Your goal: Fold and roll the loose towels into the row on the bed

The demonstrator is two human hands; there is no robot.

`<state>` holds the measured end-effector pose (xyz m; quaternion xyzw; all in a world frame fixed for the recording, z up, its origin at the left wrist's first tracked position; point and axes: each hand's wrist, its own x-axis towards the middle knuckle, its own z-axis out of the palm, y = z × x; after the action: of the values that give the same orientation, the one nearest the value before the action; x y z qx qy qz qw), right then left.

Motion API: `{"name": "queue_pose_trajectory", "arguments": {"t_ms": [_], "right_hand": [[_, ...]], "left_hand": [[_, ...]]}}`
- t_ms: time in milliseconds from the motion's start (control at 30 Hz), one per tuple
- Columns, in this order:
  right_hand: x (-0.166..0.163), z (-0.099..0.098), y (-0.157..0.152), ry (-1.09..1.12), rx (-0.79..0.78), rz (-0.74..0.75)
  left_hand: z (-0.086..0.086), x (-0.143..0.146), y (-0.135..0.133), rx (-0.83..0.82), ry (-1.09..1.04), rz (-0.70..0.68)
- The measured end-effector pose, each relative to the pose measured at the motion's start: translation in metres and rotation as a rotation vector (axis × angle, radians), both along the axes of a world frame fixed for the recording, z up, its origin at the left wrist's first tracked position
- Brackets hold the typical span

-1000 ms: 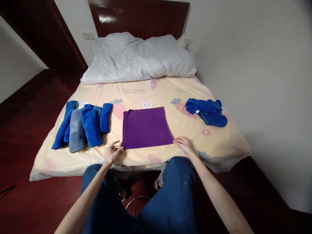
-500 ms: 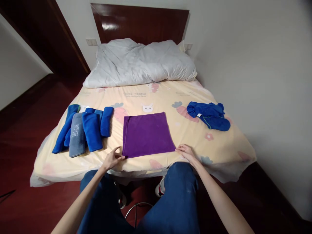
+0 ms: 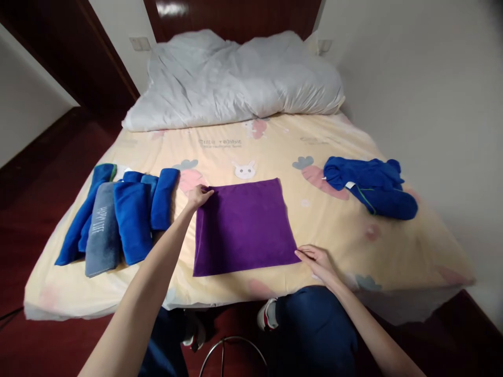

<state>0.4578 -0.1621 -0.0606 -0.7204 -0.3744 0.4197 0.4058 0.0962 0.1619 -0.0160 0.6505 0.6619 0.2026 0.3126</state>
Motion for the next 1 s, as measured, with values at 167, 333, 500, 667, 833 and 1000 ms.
{"name": "queue_pose_trajectory", "arguments": {"t_ms": [167, 333, 500, 667, 833, 1000], "right_hand": [[-0.002, 0.004, -0.003, -0.01, -0.068, -0.012], [-0.004, 0.01, -0.003, -0.26, -0.04, -0.002], [-0.035, 0.046, 0.055, -0.825, 0.202, 0.06], [-0.077, 0.044, 0.164, -0.946, 0.273, 0.442], [-0.058, 0.001, 0.23, -0.975, 0.071, 0.519], [-0.05, 0.0, 0.248, -1.026, 0.024, 0.367]], "left_hand": [[-0.019, -0.002, 0.016, 0.07, 0.129, 0.032], [-0.019, 0.007, -0.004, 0.28, 0.273, -0.03], [-0.021, 0.022, -0.047, 0.487, 0.373, -0.399], [-0.043, 0.017, -0.052, 0.391, 0.405, -0.438], [-0.06, 0.001, -0.027, 0.402, 0.389, -0.397], [-0.049, 0.006, -0.028, 0.405, 0.38, -0.361]]}}
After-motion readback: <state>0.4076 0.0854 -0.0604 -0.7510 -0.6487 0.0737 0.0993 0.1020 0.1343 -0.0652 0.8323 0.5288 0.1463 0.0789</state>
